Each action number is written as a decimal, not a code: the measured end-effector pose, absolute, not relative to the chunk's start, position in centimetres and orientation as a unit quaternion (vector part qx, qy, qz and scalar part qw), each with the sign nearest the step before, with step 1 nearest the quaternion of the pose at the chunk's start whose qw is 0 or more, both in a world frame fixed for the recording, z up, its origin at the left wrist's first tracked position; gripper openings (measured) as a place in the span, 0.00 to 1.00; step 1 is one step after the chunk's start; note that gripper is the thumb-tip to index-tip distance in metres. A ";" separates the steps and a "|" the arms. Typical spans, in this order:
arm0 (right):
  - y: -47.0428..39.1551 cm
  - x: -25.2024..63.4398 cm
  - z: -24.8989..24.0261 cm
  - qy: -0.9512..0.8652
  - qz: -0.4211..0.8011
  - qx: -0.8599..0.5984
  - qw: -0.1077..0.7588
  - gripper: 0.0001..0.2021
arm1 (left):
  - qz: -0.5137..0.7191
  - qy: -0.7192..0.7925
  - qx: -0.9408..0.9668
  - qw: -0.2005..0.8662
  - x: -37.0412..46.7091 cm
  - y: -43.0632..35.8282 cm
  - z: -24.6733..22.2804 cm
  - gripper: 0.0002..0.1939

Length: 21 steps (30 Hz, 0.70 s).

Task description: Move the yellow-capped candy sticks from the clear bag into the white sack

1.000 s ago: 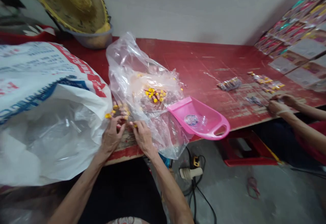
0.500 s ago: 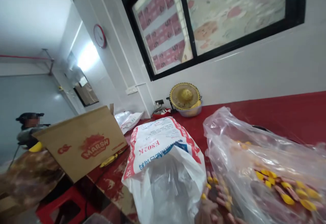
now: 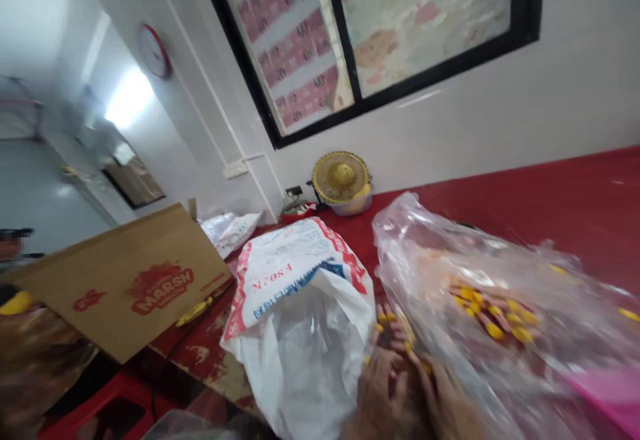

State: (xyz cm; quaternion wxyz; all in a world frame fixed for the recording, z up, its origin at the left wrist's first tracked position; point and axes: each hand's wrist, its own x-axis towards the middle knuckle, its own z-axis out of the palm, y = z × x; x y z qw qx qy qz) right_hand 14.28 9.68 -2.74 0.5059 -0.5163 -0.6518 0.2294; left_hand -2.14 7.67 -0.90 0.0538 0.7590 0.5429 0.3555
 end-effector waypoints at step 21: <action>8.9 13.1 1.0 -0.616 0.223 -0.568 0.498 0.10 | 0.456 0.533 0.710 0.054 -3.1 12.0 6.3 0.25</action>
